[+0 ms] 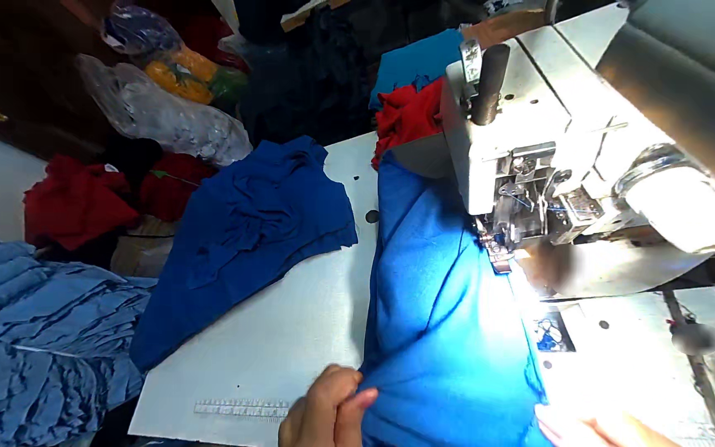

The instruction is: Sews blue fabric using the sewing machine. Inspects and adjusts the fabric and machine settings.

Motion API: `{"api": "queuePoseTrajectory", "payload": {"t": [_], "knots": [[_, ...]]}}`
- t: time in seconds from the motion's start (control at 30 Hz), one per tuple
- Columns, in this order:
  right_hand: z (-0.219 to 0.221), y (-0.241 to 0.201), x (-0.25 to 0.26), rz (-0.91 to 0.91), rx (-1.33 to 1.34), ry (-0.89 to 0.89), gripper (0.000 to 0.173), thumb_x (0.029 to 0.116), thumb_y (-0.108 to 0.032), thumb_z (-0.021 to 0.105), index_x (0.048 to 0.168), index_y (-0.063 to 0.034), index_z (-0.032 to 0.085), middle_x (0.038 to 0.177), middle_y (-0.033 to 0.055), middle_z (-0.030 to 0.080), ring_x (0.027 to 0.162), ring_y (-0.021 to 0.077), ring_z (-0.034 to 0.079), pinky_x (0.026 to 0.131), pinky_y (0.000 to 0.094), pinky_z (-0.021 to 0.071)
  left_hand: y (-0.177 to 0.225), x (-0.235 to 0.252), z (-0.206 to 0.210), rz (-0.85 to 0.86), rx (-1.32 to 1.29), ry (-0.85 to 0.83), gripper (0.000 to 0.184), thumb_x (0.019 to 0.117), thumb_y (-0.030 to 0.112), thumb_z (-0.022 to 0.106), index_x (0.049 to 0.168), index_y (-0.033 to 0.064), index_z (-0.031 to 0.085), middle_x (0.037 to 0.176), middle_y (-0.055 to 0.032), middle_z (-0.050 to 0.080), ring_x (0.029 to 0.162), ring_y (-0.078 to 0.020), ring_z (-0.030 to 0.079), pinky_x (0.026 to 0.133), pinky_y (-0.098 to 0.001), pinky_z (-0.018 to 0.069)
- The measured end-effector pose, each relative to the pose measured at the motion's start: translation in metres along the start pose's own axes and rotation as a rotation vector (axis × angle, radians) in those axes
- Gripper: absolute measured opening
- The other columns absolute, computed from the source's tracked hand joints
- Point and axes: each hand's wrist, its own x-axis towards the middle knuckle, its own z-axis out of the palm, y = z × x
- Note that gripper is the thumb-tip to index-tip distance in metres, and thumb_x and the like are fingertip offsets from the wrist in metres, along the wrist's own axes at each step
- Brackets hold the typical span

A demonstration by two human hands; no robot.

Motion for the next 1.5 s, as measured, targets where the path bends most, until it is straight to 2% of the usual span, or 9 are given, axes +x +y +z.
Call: {"api": "queuePoseTrajectory", "payload": {"t": [0.13, 0.27, 0.43, 0.7, 0.87, 1.03, 1.13, 1.33, 1.5], "knots": [[0.008, -0.008, 0.03, -0.035, -0.077, 0.072, 0.017, 0.0967, 0.001, 0.059, 0.094, -0.0131, 0.067, 0.082, -0.0122, 0.07, 0.075, -0.0024, 0.065, 0.069, 0.0183, 0.0564, -0.02, 0.029, 0.008, 0.046, 0.057, 0.096, 0.019, 0.1054, 0.026, 0.058, 0.101, 0.0077, 0.057, 0.086, -0.0015, 0.063, 0.077, 0.0033, 0.062, 0.069, -0.0097, 0.0518], [0.014, -0.009, 0.053, -0.112, -0.12, 0.132, 0.014, 0.0952, -0.005, 0.063, 0.085, -0.0128, 0.07, 0.072, -0.0076, 0.067, 0.066, 0.0002, 0.063, 0.06, 0.017, 0.0539, 0.0, 0.051, 0.024, 0.164, 0.149, 0.198, 0.014, 0.1019, 0.03, 0.062, 0.104, 0.0156, 0.063, 0.108, 0.0014, 0.063, 0.107, -0.005, 0.06, 0.092, -0.0207, 0.0507], [0.014, -0.009, 0.056, -0.17, -0.173, 0.13, 0.017, 0.0965, -0.008, 0.06, 0.083, -0.0151, 0.068, 0.073, -0.0109, 0.066, 0.067, -0.0025, 0.063, 0.061, 0.0154, 0.0538, 0.037, 0.061, 0.062, 0.342, 0.072, -0.067, 0.045, 0.1065, 0.042, 0.048, 0.116, 0.0097, 0.077, 0.116, -0.0086, 0.074, 0.117, -0.018, 0.064, 0.107, -0.0321, 0.0447], [0.003, -0.012, 0.038, -0.093, -0.133, 0.044, 0.019, 0.0968, 0.0, 0.056, 0.089, -0.0146, 0.066, 0.076, -0.014, 0.065, 0.069, -0.0051, 0.062, 0.062, 0.0154, 0.0528, 0.036, 0.063, 0.071, 0.243, 0.165, -0.129, 0.059, 0.099, 0.062, 0.049, 0.123, 0.0152, 0.075, 0.124, -0.006, 0.071, 0.116, -0.0205, 0.06, 0.102, -0.0359, 0.0421], [0.004, -0.01, 0.039, -0.108, -0.084, 0.01, 0.019, 0.099, -0.003, 0.056, 0.09, -0.0165, 0.065, 0.076, -0.0149, 0.064, 0.068, -0.0053, 0.061, 0.061, 0.0149, 0.0526, 0.035, 0.072, 0.072, 0.272, 0.201, -0.232, 0.063, 0.0925, 0.073, 0.05, 0.133, 0.0288, 0.07, 0.127, 0.0032, 0.068, 0.12, -0.0171, 0.056, 0.103, -0.0421, 0.0356], [0.006, -0.013, 0.038, -0.071, -0.094, 0.035, 0.019, 0.0981, -0.002, 0.057, 0.09, -0.0163, 0.067, 0.074, -0.0163, 0.065, 0.066, -0.007, 0.061, 0.06, 0.0131, 0.052, 0.034, 0.072, 0.064, 0.275, 0.192, -0.239, 0.067, 0.0938, 0.076, 0.041, 0.134, 0.0312, 0.069, 0.122, -0.0067, 0.068, 0.116, -0.0201, 0.056, 0.103, -0.0377, 0.0365], [0.007, -0.012, 0.039, -0.076, -0.096, 0.026, 0.019, 0.0982, -0.003, 0.057, 0.089, -0.0158, 0.066, 0.075, -0.0155, 0.064, 0.067, -0.0069, 0.06, 0.06, 0.0131, 0.0517, 0.028, 0.072, 0.065, 0.28, 0.231, -0.259, 0.067, 0.093, 0.078, 0.04, 0.136, 0.0344, 0.068, 0.125, -0.0039, 0.066, 0.117, -0.018, 0.055, 0.105, -0.0385, 0.0351], [0.011, -0.003, 0.05, -0.132, -0.122, 0.078, 0.018, 0.0985, -0.008, 0.059, 0.085, -0.0153, 0.068, 0.074, -0.0134, 0.063, 0.066, -0.0061, 0.059, 0.059, 0.012, 0.0495, 0.023, 0.083, 0.063, 0.3, 0.18, -0.303, 0.066, 0.0906, 0.077, 0.049, 0.135, 0.0326, 0.069, 0.128, 0.0034, 0.065, 0.121, -0.0157, 0.051, 0.104, -0.0396, 0.0336], [0.011, -0.004, 0.05, -0.133, -0.129, 0.079, 0.017, 0.0984, -0.006, 0.059, 0.087, -0.0137, 0.069, 0.076, -0.0115, 0.066, 0.07, -0.0039, 0.062, 0.063, 0.0146, 0.0529, 0.018, 0.071, 0.063, 0.402, 0.177, -0.162, 0.062, 0.0933, 0.073, 0.049, 0.125, 0.0271, 0.075, 0.126, -0.0064, 0.069, 0.124, -0.0208, 0.056, 0.107, -0.038, 0.0384]]}}
